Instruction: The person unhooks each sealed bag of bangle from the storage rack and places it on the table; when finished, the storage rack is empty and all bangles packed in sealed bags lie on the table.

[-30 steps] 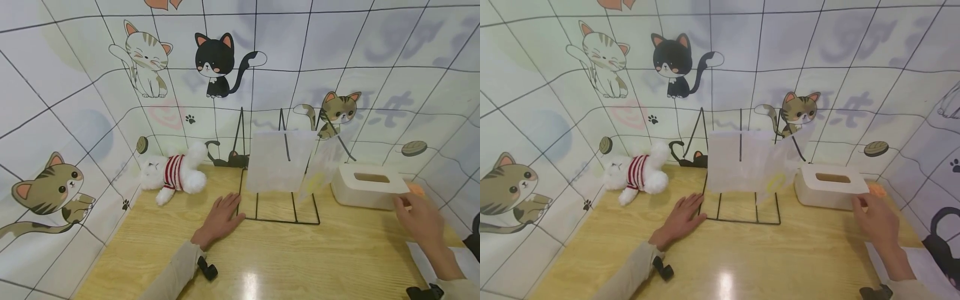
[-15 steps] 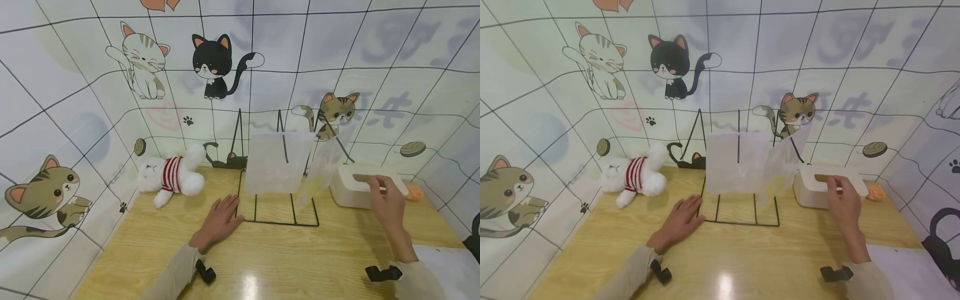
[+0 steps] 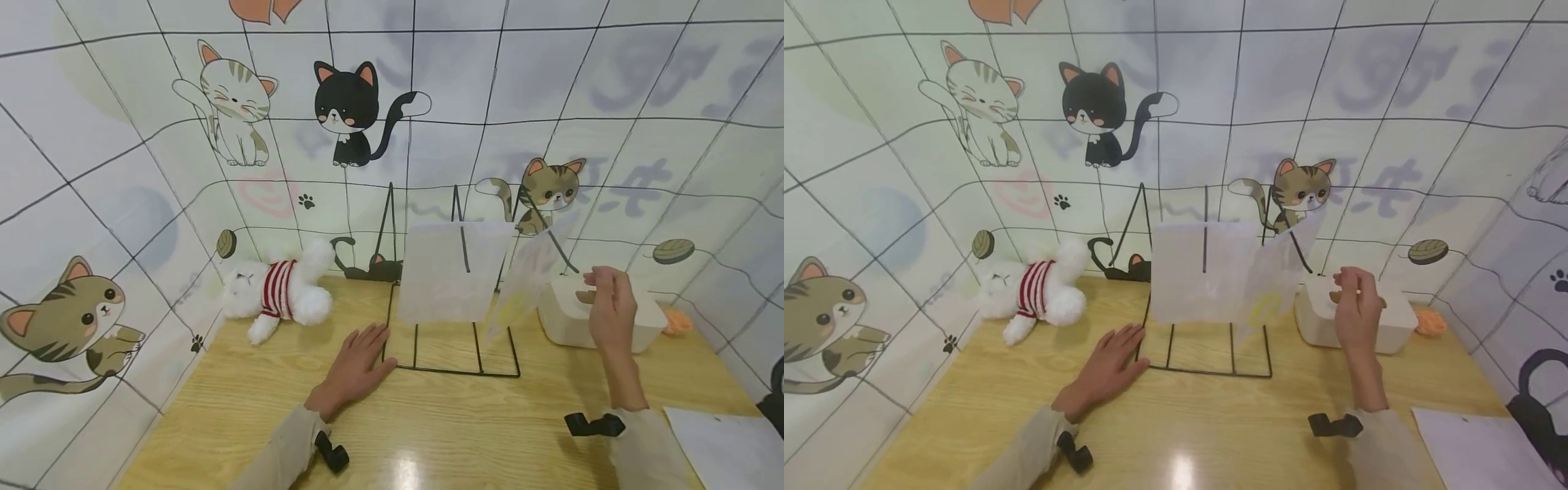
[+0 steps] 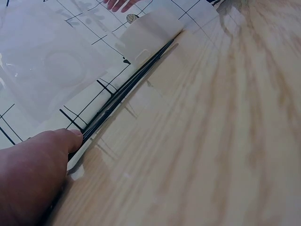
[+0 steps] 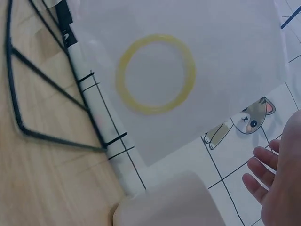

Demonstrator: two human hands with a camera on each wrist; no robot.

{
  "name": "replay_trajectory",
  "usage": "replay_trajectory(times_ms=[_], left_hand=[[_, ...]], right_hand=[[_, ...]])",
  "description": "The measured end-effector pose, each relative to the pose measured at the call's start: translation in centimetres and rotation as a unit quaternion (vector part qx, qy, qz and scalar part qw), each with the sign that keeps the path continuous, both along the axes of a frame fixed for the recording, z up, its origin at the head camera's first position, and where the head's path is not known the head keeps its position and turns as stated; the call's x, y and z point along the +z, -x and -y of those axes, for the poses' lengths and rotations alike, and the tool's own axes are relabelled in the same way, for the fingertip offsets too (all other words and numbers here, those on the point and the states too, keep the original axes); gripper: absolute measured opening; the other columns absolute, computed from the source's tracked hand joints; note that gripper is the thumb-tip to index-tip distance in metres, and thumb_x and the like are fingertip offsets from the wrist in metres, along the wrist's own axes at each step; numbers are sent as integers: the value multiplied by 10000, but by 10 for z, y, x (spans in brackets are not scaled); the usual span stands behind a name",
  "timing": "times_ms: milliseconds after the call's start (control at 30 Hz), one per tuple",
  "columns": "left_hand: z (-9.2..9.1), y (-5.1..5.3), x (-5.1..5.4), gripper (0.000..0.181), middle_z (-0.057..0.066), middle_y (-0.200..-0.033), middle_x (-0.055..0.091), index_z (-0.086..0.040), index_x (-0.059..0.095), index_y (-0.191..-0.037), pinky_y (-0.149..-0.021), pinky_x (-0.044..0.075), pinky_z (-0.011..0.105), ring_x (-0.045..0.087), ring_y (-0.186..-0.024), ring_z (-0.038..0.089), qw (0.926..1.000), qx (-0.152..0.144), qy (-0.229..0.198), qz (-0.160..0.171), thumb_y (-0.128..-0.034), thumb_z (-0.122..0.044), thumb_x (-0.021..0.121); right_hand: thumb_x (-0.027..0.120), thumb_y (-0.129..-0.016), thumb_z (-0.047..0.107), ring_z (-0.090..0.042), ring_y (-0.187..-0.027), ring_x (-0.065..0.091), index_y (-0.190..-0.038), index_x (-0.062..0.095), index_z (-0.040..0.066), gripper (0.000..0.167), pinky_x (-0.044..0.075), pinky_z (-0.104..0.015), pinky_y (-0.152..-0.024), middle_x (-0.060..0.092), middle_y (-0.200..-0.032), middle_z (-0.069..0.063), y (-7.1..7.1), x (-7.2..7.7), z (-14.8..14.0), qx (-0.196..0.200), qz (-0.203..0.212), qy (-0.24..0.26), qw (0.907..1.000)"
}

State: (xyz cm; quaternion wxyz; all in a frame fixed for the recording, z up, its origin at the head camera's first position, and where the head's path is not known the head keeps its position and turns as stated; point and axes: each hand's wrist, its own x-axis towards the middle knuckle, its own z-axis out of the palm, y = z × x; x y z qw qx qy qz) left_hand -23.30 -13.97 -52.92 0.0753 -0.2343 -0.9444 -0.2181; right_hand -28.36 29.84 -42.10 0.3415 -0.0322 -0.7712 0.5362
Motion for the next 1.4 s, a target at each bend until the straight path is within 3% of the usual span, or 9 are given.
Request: replay_trajectory(times_ms=[100,267,533,667,767,867,1033,1167,1400], left_hand=[[1,0,-1,690,55,-1627,330,-107,342,-1563,-1223,169,546,275,-1519,268,9999,31,86,61,-1031,-541,409],[1,0,0,688,60,-1626,332,-105,342,-1563,-1218,175,556,278,-1518,276,9999,10,89,89,-1030,-533,422],[1,0,3,676,70,-1617,349,-96,355,-1556,-1216,179,562,295,-1510,285,10000,-37,13,49,-1028,-505,454],[0,-2,3,676,77,-1614,353,-88,363,-1552,-1213,176,569,297,-1508,295,10000,-39,-17,69,-1025,-501,460],[1,-2,3,679,70,-1617,350,-92,360,-1554,-1215,177,565,294,-1510,288,10000,-11,18,66,-1025,-508,454],[1,-1,3,678,63,-1618,347,-97,355,-1557,-1219,173,558,290,-1513,280,10000,1,29,71,-1027,-509,449],[0,0,2,677,65,-1618,348,-96,363,-1553,-1220,169,559,289,-1513,280,10000,14,-13,85,-1026,-511,450],[0,0,0,683,62,-1624,337,-101,354,-1558,-1219,163,558,277,-1517,280,9999,0,-19,122,-1026,-520,443],[0,-1,0,680,70,-1618,347,-89,359,-1554,-1215,176,560,287,-1513,284,10000,-8,-23,65,-1026,-506,455]], right_hand=[[365,-1083,374,18,-824,613,-1215,612,105,389,481,-121,-799,610,-989,159,3,4,4,173,-28,292,9994],[360,-1084,367,-50,-914,594,-1236,593,130,365,495,-124,-772,600,-1014,138,5,9,15,450,26,582,9973],[344,-1093,339,-19,-948,583,-1259,563,4,433,455,-149,-833,593,-998,138,11,13,29,711,-232,438,9962],[328,-1096,278,-48,-940,599,-1224,581,76,348,467,-151,-823,611,-997,103,13,15,37,825,-256,551,9947],[333,-1093,242,-45,-960,596,-1208,575,137,288,462,-158,-830,610,-1019,92,14,17,42,930,-149,496,9943],[357,-1092,249,-23,-981,579,-1226,562,131,271,449,-172,-851,596,-1040,79,15,18,45,881,-16,337,9955],[374,-1085,348,-8,-1034,516,-1346,514,57,415,413,-217,-914,540,-1108,111,17,14,41,486,377,250,9978],[393,-1070,389,-55,-1126,461,-1425,453,64,485,376,-266,-957,480,-1243,95,19,10,36,277,774,356,9960],[434,-1054,396,-200,-1373,398,-1502,383,102,539,338,-379,-1125,425,-1496,-104,23,9,36,699,951,630,9910]])
